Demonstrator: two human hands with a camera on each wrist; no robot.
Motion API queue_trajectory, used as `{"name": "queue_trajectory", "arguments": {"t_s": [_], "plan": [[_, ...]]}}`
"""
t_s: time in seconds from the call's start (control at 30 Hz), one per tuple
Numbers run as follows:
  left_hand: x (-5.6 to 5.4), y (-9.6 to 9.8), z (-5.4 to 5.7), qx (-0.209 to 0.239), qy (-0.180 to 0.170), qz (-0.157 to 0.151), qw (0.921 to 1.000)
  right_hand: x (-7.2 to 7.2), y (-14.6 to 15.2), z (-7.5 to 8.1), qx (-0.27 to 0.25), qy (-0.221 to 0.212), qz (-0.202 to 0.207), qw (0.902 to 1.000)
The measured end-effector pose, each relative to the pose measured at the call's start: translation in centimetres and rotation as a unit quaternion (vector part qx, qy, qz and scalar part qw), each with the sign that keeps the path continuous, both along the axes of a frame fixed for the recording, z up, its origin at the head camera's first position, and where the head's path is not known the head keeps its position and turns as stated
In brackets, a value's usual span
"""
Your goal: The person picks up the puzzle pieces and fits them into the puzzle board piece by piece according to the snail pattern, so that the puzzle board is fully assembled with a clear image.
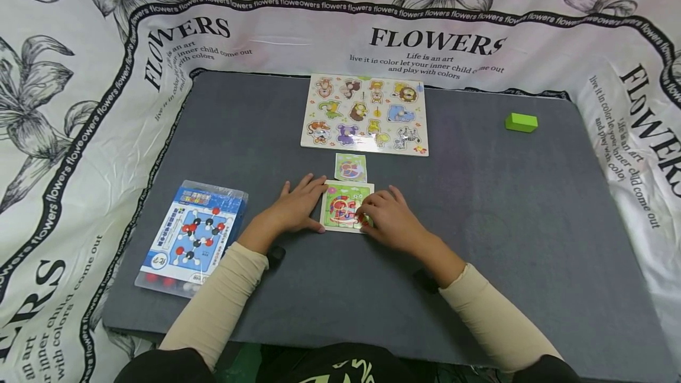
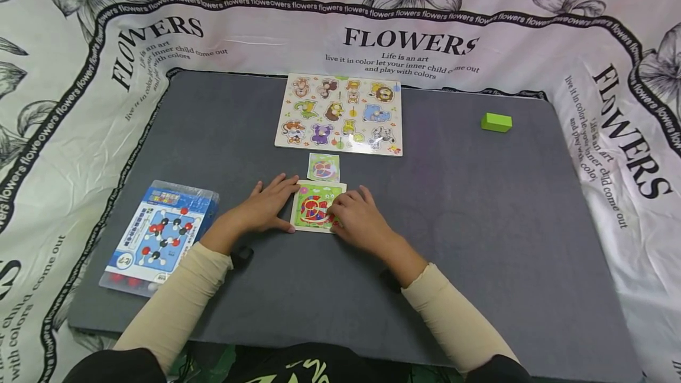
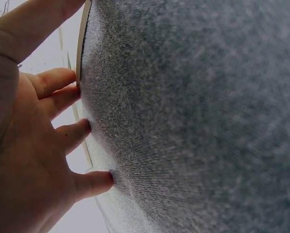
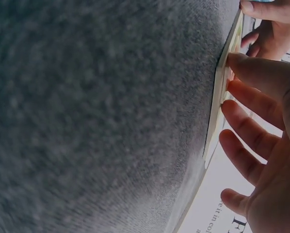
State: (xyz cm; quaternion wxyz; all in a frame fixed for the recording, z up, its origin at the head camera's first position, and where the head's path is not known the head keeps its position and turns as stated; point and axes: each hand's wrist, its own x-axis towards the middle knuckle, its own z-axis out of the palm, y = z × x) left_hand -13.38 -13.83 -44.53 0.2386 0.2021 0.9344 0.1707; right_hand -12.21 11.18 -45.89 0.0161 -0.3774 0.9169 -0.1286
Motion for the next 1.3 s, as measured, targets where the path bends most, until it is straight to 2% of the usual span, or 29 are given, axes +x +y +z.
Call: {"name": "queue_trajectory", "arguments": {"t_s": [0.27,0.6,0.83,0.93,1.1,1.2,1.3], "plan": [[0.0,-0.1,0.0,0.002,-0.002,-0.002,1.0000,0.2,-0.1,0.1,-0.009,0.000,-0.007,0.9999],[-0.1,0.0,-0.2,0.005,-0.003,-0.007,1.0000,0.5,-0.1,0.2,-0.015,0.021,-0.013,0.9996],[-0.6,0.0,-0.2,0.004,0.003,-0.014,0.9999,0.3,-0.1,0.0,-0.016,0.032,-0.026,0.9990],[-0.6,0.1,-0.5,0.004,0.007,-0.017,0.9998,0.3,-0.2,-0.3,-0.012,0.032,-0.027,0.9990],[1.6,0.1,-1.8,-0.010,-0.012,-0.021,0.9997,1.8,-0.2,-0.9,0.013,-0.029,-0.006,0.9995],[2.5,0.1,-2.0,-0.022,-0.015,-0.023,0.9994,1.6,0.0,0.1,0.007,-0.064,-0.009,0.9979],[1.9,0.2,-0.5,-0.033,0.001,-0.011,0.9994,-0.1,0.4,2.7,-0.009,-0.067,-0.053,0.9963]]}}
